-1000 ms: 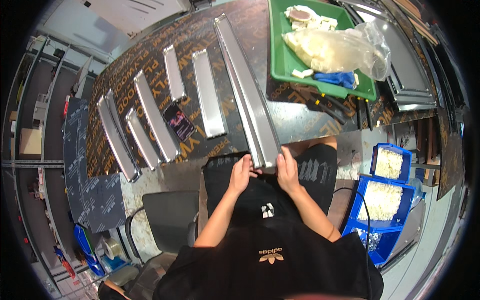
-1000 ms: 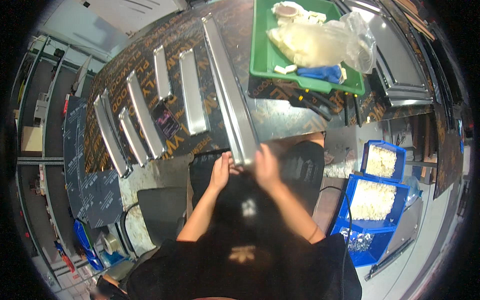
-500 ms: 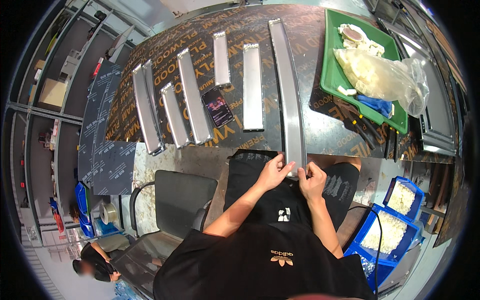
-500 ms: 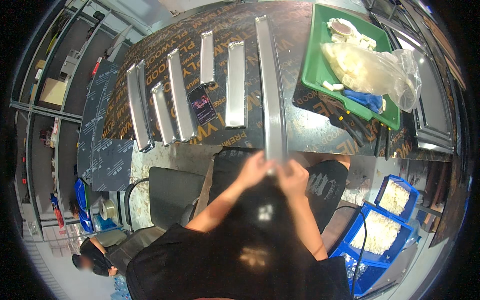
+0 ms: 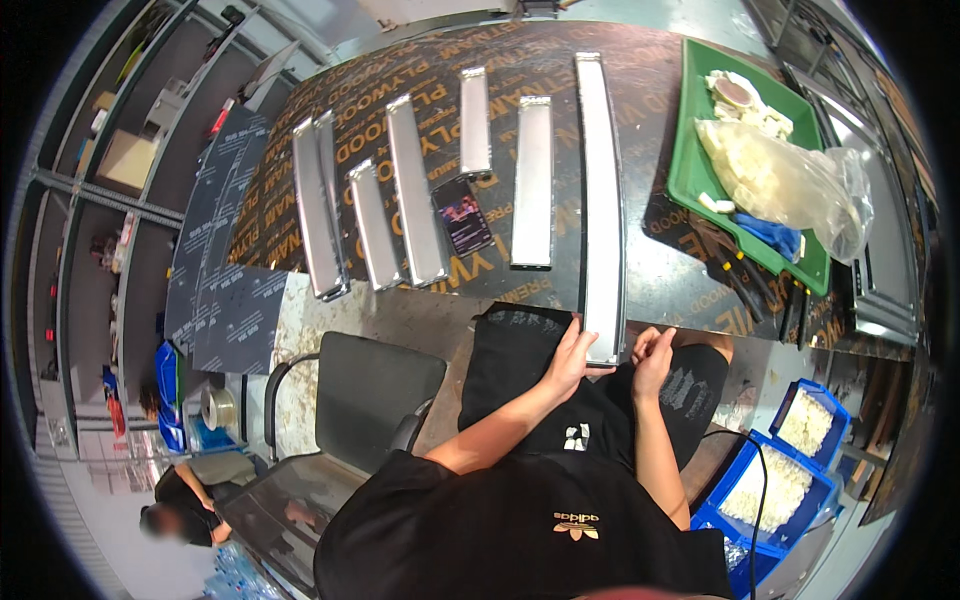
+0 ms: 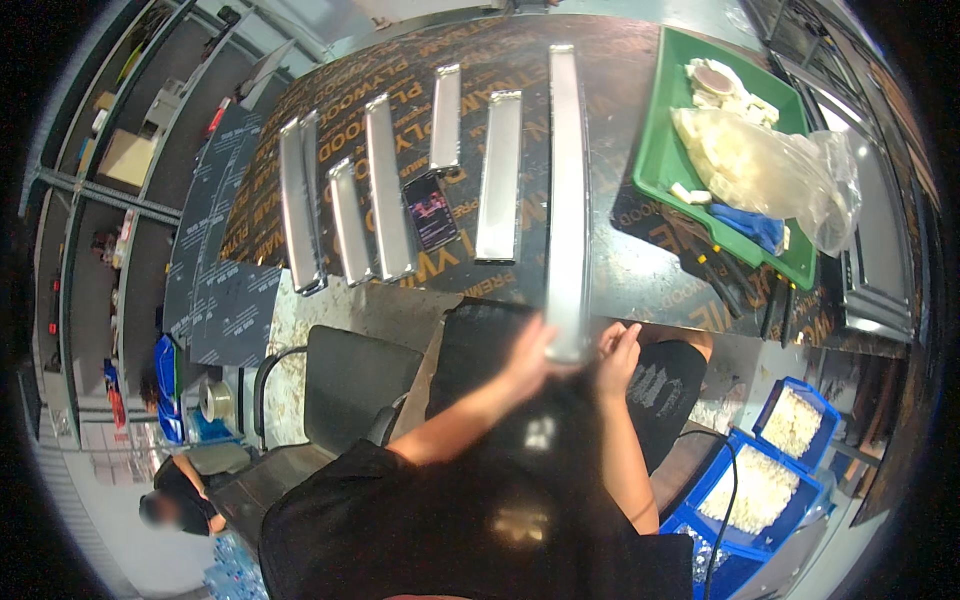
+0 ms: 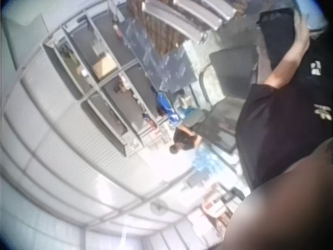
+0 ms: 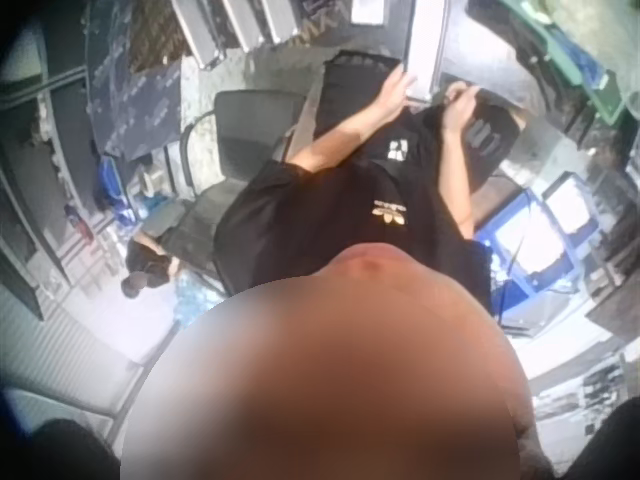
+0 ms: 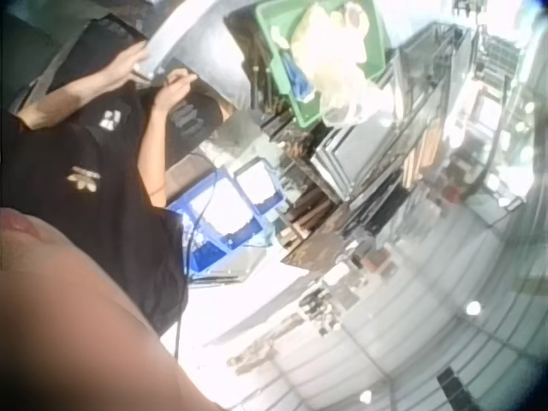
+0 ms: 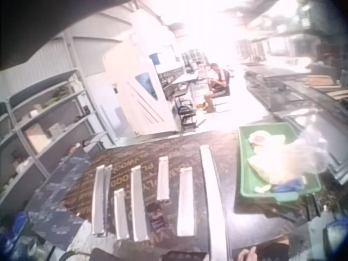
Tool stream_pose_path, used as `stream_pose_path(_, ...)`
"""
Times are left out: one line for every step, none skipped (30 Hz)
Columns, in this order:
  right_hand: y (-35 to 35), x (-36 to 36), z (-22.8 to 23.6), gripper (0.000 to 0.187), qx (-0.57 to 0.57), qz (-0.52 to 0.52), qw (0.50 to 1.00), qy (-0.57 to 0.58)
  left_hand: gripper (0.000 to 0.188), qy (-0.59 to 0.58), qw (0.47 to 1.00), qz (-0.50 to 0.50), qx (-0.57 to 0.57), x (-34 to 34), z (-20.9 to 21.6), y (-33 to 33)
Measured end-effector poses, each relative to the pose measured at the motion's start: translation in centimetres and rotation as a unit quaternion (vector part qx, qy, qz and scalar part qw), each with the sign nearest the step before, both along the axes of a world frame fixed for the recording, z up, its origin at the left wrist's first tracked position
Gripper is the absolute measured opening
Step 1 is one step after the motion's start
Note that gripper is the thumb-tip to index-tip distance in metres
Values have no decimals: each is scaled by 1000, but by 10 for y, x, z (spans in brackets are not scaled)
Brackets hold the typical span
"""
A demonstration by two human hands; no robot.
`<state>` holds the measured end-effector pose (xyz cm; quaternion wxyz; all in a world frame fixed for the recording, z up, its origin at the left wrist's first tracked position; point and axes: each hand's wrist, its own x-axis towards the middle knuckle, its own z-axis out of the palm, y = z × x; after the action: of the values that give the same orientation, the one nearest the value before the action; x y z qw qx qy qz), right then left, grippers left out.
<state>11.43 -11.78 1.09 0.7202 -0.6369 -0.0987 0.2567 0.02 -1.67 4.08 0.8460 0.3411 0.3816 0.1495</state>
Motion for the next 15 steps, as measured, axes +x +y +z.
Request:
stream_pose_path(0, 0, 1, 71, 9, 1, 1000, 19, 42, 5, 1000, 19, -17, 1, 5, -2)
stream_pose_path(0, 0, 1, 71, 16, 10, 1000, 24, 40, -1, 1000, 17, 17, 0, 10, -1)
stream_pose_path(0, 0, 2, 70, 15, 5, 999, 30, 38, 3, 999, 12, 30, -1, 15, 2)
stream_pose_path(-1, -1, 2, 69, 12, 0, 999, 37, 37, 3, 999, 9, 35, -3, 21, 5)
stream_pose_path(-1, 0, 3, 69, 23, 2, 999, 48, 32, 16, 998, 7, 68, -6, 26, 10)
stream_pose_path(-1, -1, 3, 69, 33, 5, 998, 57, 30, 4, 996, -1, 84, -12, 31, 17)
stream_pose_path(-1, -1, 3, 69, 50, 4, 997, 64, 28, -8, 995, -8, 102, -18, 36, 26)
stream_pose_path(-1, -1, 4, 68, 61, 7, 996, 70, 27, -22, 994, 2, 104, -25, 41, 32)
stream_pose_path(-1, -1, 3, 68, 55, 11, 996, 69, 27, -15, 995, 6, 98, -33, 46, 39)
stream_pose_path(-1, 0, 3, 69, 55, 13, 996, 68, 27, 0, 993, 9, 115, -43, 52, 45)
stream_pose_path(-1, 0, 2, 69, 57, 12, 996, 65, 27, 5, 993, 10, 120, -52, 58, 50)
stream_pose_path(-1, 1, 1, 70, 49, 10, 997, 63, 27, 14, 992, 15, 128, -62, 64, 55)
stream_pose_path(-1, 1, 0, 70, 50, 8, 997, 62, 27, 35, 990, 13, 138, -71, 70, 62)
stream_pose_path(-1, 2, -2, 70, 49, 6, 997, 61, 27, 28, 985, 30, 167, -80, 76, 68)
stream_pose_path(-1, 3, -4, 70, 47, 5, 997, 60, 27, 51, 982, 46, 175, -88, 82, 74)
